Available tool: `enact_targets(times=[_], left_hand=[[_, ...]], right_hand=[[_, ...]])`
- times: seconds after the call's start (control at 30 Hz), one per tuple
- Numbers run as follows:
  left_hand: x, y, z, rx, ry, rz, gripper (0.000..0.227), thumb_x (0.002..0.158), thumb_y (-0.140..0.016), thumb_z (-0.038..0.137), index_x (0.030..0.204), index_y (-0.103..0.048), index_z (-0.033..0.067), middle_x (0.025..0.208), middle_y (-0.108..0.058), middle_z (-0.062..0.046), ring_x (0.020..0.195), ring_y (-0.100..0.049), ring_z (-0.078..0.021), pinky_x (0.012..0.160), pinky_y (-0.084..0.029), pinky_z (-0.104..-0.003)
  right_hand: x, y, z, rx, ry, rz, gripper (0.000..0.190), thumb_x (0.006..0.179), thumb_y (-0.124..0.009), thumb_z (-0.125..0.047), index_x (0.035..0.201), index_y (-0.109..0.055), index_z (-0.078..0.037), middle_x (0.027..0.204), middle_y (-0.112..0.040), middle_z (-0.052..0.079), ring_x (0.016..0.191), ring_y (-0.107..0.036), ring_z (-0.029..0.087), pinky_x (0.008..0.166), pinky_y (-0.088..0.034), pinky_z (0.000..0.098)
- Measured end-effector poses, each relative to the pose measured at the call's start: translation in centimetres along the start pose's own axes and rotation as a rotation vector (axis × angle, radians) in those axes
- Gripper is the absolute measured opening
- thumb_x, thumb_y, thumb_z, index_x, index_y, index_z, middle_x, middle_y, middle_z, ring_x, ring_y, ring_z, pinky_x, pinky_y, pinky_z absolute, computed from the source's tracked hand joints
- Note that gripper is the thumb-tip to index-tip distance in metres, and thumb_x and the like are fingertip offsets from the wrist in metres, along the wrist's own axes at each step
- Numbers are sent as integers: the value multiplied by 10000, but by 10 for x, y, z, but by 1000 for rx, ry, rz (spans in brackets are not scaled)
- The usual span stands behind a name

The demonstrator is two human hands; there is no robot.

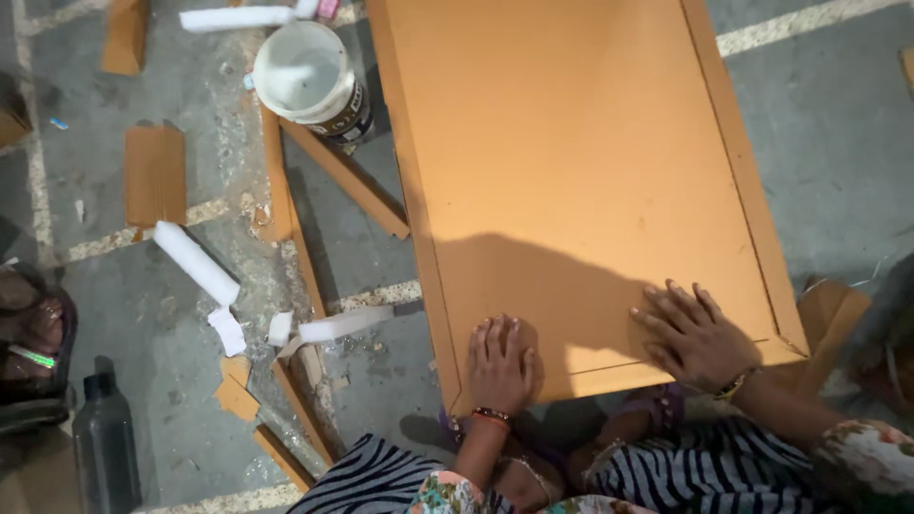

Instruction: The person applies glue to a thin wooden strip using a white foam applicator and attaches it to the edge of a large orange board. They then press the strip firmly along the board's edge to secure it.

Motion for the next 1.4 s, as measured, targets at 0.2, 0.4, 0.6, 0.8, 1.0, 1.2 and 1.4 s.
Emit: enact_targets(times=[0.2,0.4,0.6,0.8,1.0,1.2,1.4], left_hand=[[-6,-3,-3,22,-45,40,544,943,-625,354,1390,-572,50,1416,-517,-213,1367,-433,-435,1179,-305,-574],[-7,2,1,7,-48,71,542,930,-623,366,1377,-581,62,1417,-529,-196,1373,-436,-419,1205,-285,-557],[-8,1,9,-12,-67,115,573,997,-557,458,1412,-565,63,1470,-495,-209,1415,-409,-427,1216,-261,-571],[-6,-21,48,-68,-127,26,676,995,-478,557,1481,-542,91,1526,-469,-227,1446,-369,-446,1200,-211,-604],[-3,-21,52,-127,-103,-52,585,1014,-479,454,1489,-554,122,1551,-461,-232,1493,-361,-428,1247,-194,-602],[-1,-14,53,-107,-99,-93,594,999,-508,418,1506,-551,112,1560,-456,-245,1492,-355,-437,1237,-193,-602],[-1,-9,57,-121,-105,-61,573,986,-519,401,1488,-533,124,1511,-484,-233,1456,-392,-433,1231,-231,-601]], right_hand=[[-6,-6,-2,2,-78,4,565,972,-399,-445,1517,-392,-294,1635,-306,65,1501,-267,342,1226,-185,565],[-8,-3,-16,-59,-141,18,631,949,-408,-528,1535,-379,-295,1637,-311,72,1507,-262,347,1237,-168,551],[24,-33,-61,-119,-187,-119,793,920,-359,-647,1582,-270,-218,1661,-182,216,1518,-160,407,1195,-99,582],[46,-61,-126,-35,-73,-87,732,972,-374,-415,1592,-241,-51,1659,-220,225,1532,-225,397,1257,-99,547],[49,-60,-134,38,17,75,750,894,-423,-372,1549,-293,-28,1601,-301,230,1488,-263,405,1230,-111,573],[51,-60,-132,14,-26,-7,729,860,-431,-317,1543,-323,-84,1608,-313,193,1492,-282,366,1234,-124,552],[49,-64,-130,81,-15,114,724,879,-435,-312,1549,-339,-55,1628,-329,166,1496,-296,353,1256,-136,536]])
Point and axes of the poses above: each hand's wrist, its own x-axis towards the middle knuckle, its own y-axis out of the back of the hand, z = x × y, the point moved 5 cm from there along x, towards the middle knuckle
